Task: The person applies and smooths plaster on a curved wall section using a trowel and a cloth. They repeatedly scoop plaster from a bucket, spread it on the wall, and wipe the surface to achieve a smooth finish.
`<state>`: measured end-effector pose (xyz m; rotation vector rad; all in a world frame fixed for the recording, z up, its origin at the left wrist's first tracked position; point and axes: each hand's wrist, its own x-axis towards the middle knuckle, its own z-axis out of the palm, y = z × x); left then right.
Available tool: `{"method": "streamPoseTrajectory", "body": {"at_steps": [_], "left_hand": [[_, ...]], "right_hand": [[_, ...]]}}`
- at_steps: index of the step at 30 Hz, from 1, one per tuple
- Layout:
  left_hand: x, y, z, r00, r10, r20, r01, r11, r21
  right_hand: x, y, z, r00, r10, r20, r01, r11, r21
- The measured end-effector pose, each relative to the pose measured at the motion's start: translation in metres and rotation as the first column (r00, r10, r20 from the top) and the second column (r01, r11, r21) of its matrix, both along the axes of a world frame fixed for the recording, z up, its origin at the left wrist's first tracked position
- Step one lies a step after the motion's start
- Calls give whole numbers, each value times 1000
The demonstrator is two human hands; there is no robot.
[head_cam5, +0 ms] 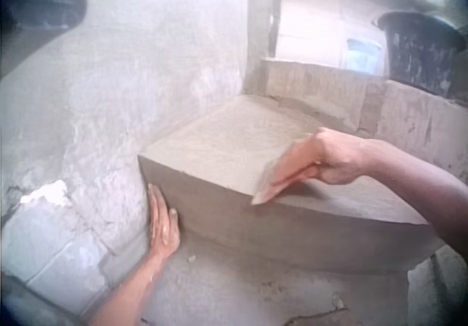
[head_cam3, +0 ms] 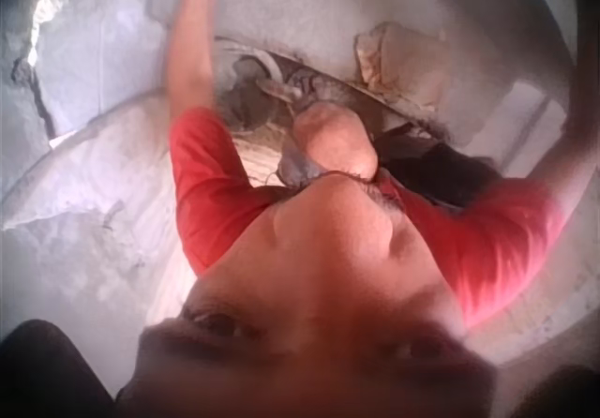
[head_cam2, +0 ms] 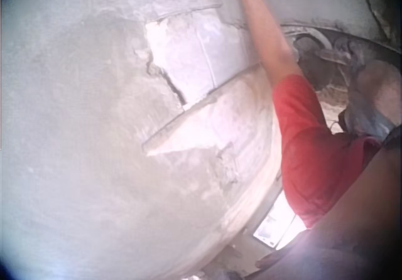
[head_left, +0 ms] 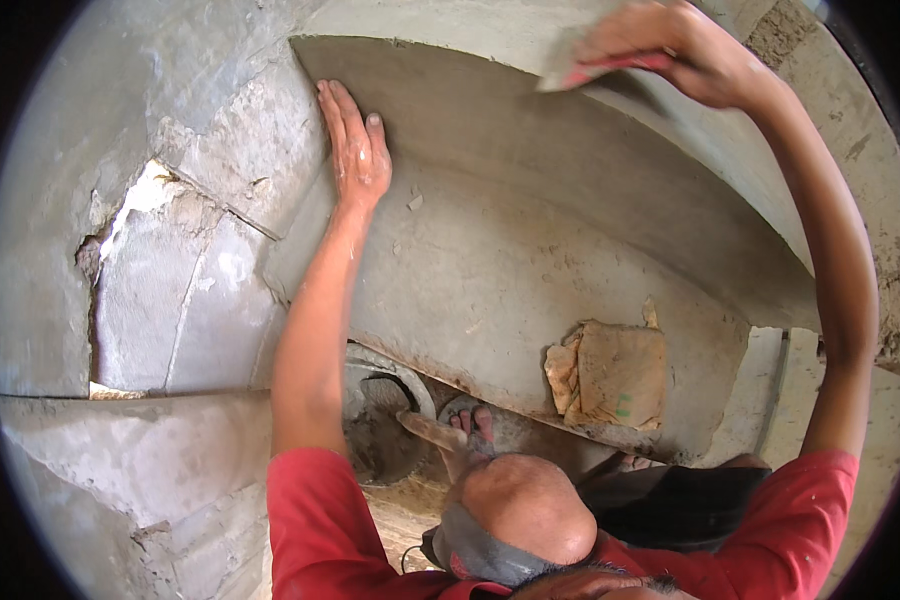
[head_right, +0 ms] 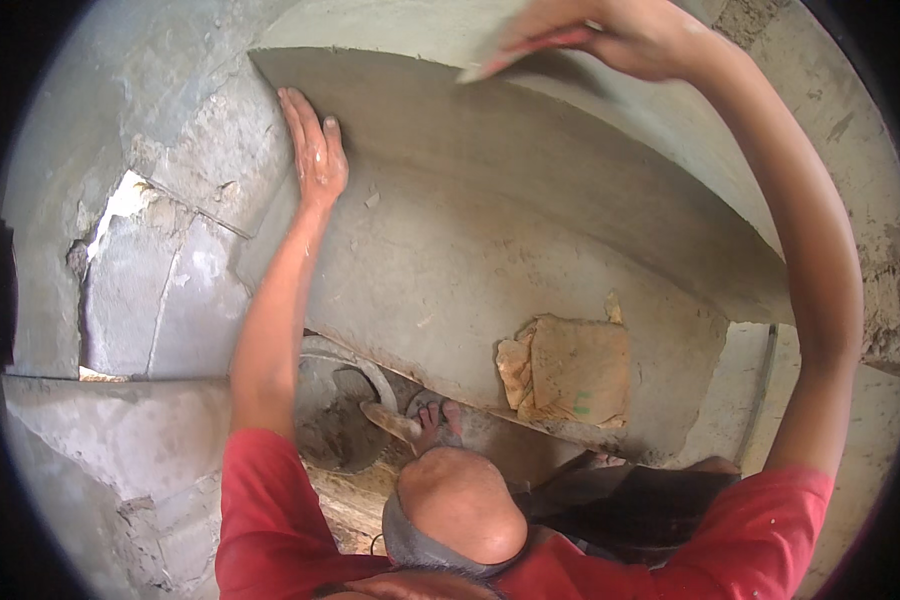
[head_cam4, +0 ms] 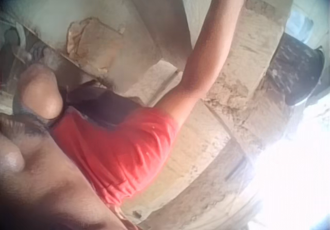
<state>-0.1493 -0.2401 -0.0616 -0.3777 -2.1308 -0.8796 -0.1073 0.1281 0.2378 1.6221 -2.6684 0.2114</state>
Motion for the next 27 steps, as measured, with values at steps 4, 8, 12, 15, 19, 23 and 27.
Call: {"method": "streamPoseTrajectory", "body": {"at_steps": [4, 8, 12, 15, 19, 23, 27], "left_hand": [[5, 5, -2, 999, -10, -44, 4, 992, -123], [14, 11, -2, 991, -118, -55, 85, 906, -414], [21, 12, 1, 993, -101, -64, 71, 931, -358], [24, 11, 4, 998, -60, -13, 51, 930, -364], [23, 11, 4, 998, -55, -14, 46, 937, -345], [20, 11, 2, 997, -65, -31, 51, 937, -345], [19, 10, 1, 996, -80, -49, 59, 943, -328]], "right_hand": [[50, 57, 13, 991, -109, -74, 116, 988, 103], [78, 50, 17, 949, -286, -130, 273, 956, -103], [41, -20, -6, 905, -37, -424, 17, 999, -52], [-12, -76, -17, 822, 200, -533, -187, 979, 80], [-48, -113, -18, 830, 215, -515, -247, 969, 8], [-62, -120, -19, 822, 392, -412, -413, 910, 42], [-75, -111, -28, 847, 332, -415, -285, 943, 171]]}}
